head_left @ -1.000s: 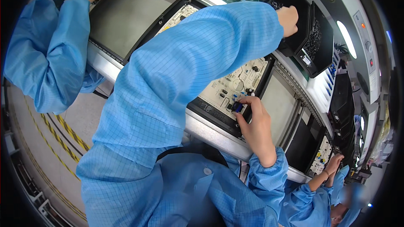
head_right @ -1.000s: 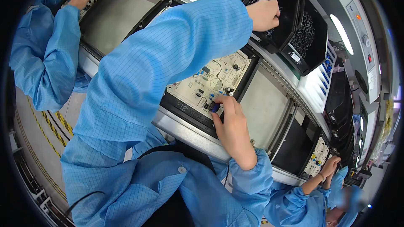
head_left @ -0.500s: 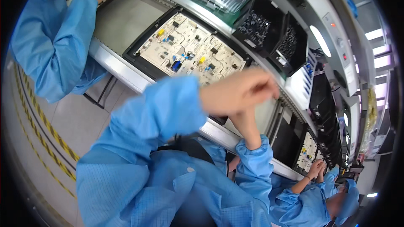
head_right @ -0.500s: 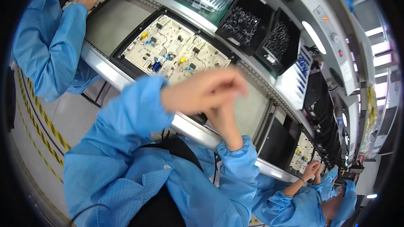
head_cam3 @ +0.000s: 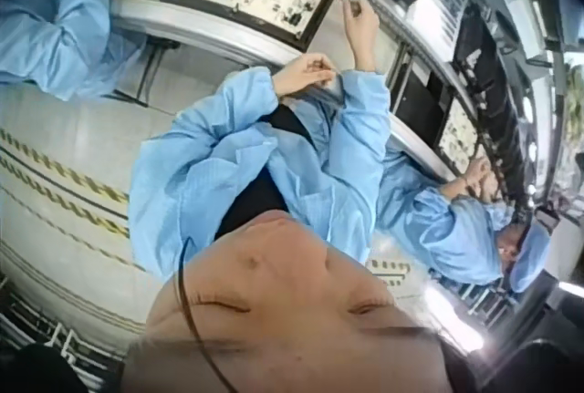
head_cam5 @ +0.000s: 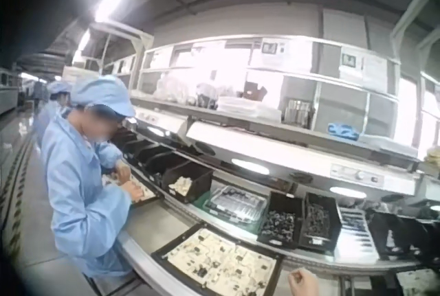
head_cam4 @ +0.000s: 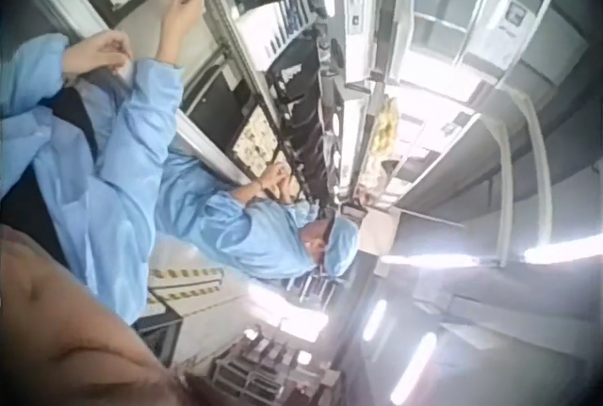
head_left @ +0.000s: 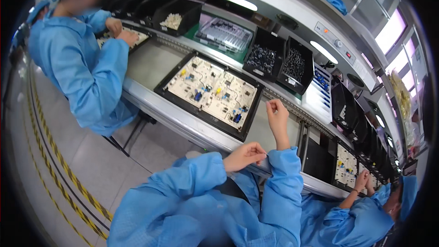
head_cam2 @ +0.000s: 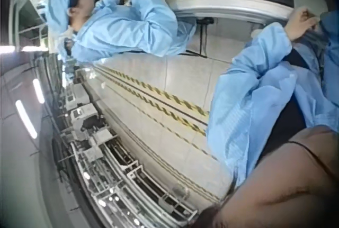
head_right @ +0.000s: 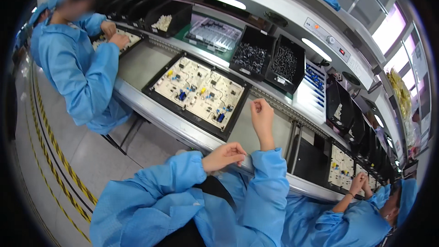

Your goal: Assembling electronic components on printed circuit boards along a production line.

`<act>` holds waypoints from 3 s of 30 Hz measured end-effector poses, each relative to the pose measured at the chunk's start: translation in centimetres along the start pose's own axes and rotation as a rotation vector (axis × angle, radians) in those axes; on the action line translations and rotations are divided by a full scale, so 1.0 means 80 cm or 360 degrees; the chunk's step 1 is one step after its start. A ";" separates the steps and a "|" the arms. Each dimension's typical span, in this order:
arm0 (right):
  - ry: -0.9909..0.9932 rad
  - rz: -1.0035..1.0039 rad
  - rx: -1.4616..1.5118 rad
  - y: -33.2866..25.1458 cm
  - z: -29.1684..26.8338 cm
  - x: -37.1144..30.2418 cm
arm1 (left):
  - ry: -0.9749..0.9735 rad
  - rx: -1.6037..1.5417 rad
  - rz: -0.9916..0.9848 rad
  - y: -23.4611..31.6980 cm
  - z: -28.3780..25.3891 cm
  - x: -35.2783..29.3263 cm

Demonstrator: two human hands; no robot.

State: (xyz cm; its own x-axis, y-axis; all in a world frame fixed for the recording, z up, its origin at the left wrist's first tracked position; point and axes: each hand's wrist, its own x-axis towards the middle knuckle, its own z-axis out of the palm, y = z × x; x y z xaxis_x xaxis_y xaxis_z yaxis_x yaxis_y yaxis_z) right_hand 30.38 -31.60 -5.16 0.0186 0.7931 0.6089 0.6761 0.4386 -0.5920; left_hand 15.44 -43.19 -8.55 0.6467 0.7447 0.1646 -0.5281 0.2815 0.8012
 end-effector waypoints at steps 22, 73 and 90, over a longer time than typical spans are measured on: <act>0.0228 0.0614 -0.0519 0.232 -0.186 -0.044 | 0.0362 0.0088 -0.0004 -0.130 0.056 0.294; -0.1226 0.0566 -0.1855 0.028 -0.183 -0.086 | 0.0507 0.0083 0.0135 -0.093 0.000 0.299; -0.0141 0.0184 -0.1383 0.265 -0.197 0.207 | 0.0497 0.0947 0.0392 0.019 -0.008 0.257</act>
State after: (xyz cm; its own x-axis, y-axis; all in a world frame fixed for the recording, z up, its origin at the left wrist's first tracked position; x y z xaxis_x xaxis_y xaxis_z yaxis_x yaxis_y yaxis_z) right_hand 56.63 -15.86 0.70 0.0887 0.8584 0.5052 0.9954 -0.0945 -0.0141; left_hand 27.61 -27.08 -4.31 0.3125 0.9077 0.2799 -0.1911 -0.2286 0.9546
